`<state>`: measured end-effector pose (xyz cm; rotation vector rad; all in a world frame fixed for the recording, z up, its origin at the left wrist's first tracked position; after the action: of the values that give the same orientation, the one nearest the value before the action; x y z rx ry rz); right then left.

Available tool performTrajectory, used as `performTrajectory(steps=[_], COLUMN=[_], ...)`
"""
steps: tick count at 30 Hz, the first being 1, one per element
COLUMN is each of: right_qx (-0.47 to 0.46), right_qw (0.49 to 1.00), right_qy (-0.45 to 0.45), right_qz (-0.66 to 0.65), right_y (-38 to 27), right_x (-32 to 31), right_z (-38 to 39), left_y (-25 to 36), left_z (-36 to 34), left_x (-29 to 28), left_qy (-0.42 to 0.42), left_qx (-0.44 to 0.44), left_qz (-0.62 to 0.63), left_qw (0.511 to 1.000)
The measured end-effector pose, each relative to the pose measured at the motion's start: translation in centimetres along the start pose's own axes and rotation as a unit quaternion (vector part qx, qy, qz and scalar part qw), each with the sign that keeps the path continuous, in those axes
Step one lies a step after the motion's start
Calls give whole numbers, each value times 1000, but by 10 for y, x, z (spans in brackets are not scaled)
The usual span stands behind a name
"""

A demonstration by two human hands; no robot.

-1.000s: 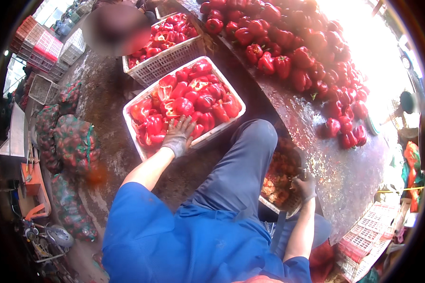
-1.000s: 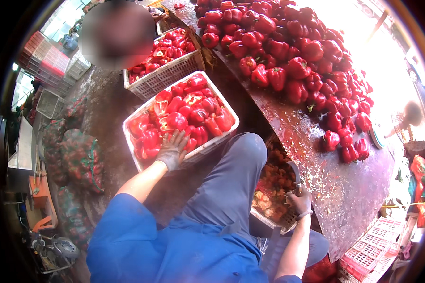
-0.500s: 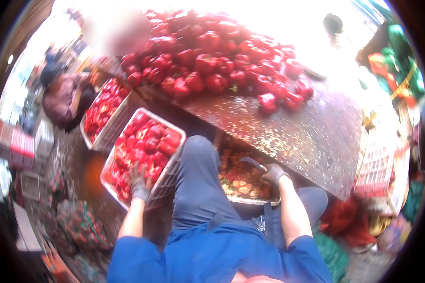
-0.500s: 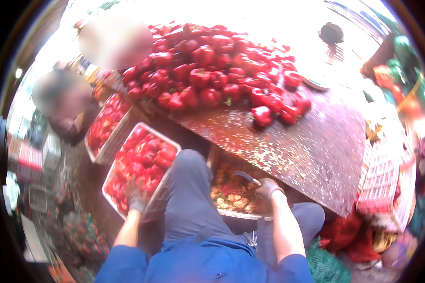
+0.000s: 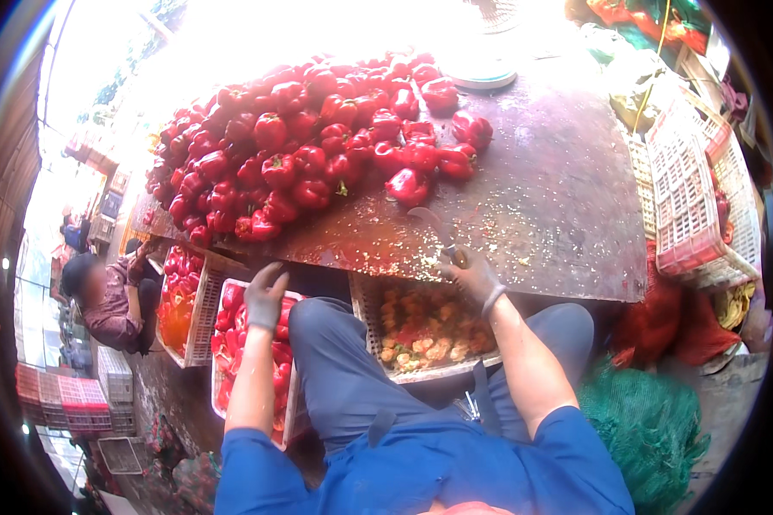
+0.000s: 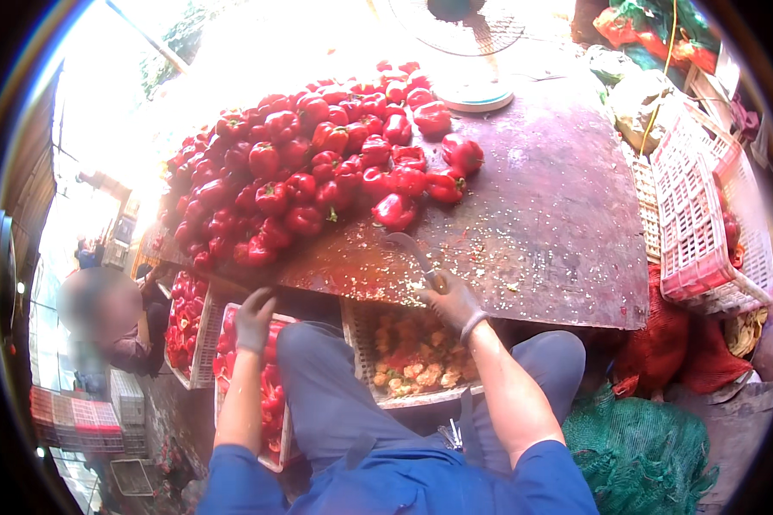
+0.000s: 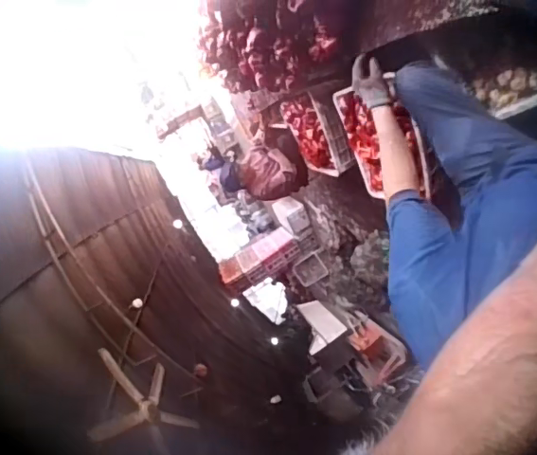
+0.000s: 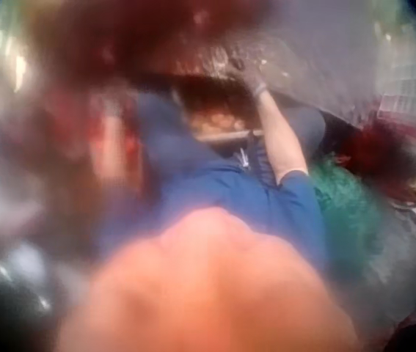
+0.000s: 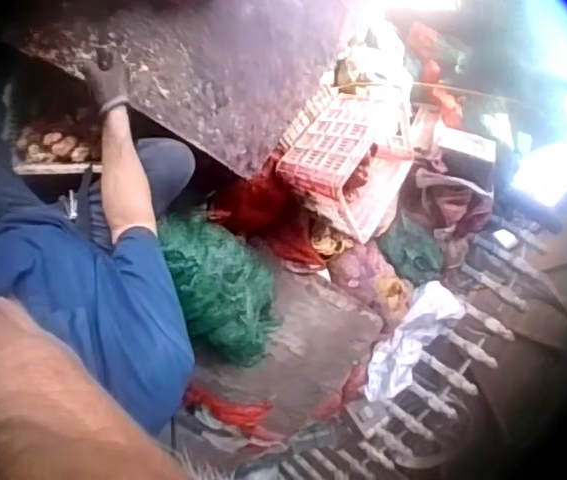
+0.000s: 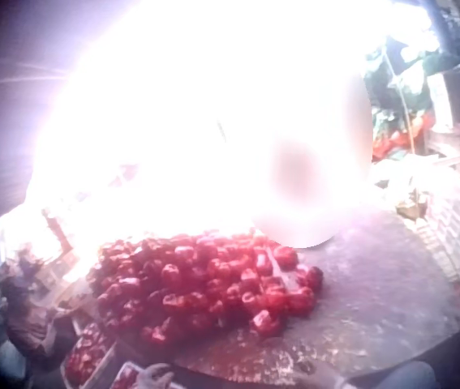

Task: The person processes red peppers by cutting around the stem with a curved knife, pulling out the core and seeds, and placing the cleaned peppers into a white crate.

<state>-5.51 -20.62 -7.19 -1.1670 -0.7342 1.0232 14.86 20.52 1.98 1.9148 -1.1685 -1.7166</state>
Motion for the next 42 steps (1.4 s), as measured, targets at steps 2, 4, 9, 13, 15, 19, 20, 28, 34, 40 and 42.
performTrajectory(steps=[2,4,9,13,15,19,20,28,34,40,42], right_qx=[30,23,61,41,28,21,20,-21,20,65,52], right_qw=[998,996,991,984,980,994,995,986,979,976,983], right_qy=[54,60,73,94,111,109,100,70,16,-19,-11], right_qz=[-1,-54,-95,-148,-161,-18,14,149,204,205,173], right_y=[6,-5,4,-4,-5,13,5,-18,-3,-4,-8], right_x=[-16,-17,-24,-24,-28,-22,-18,-1,7,11,4], right_z=[-2,-3,-4,-6,-8,-19,-17,-12,-12,-1,-1], left_y=[100,130,186,160,156,148,154,175,144,90,85], left_z=[-44,-83,-139,-147,-133,-90,-76,-13,-11,-22,-23], left_x=[71,138,258,278,273,246,238,243,256,252,253], left_qy=[-54,-95,-167,-238,-222,-178,-177,-186,-174,-57,-42], left_qx=[68,97,61,0,8,24,30,50,-100,-285,-336], left_qz=[-35,-40,-213,-250,-245,-30,-30,19,217,382,440], left_qw=[996,990,961,938,944,983,983,981,955,877,831])
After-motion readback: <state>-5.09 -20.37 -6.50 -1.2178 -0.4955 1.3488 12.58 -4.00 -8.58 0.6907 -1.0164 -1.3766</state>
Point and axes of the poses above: each hand's wrist, its own z-axis away from the middle knuckle, its own x-axis out of the palm, y = z × x, the point moved 9 cm from there along -z, towards the middle knuckle, and after that the axes turned 3 degrees about x, right-handed, at the moved point
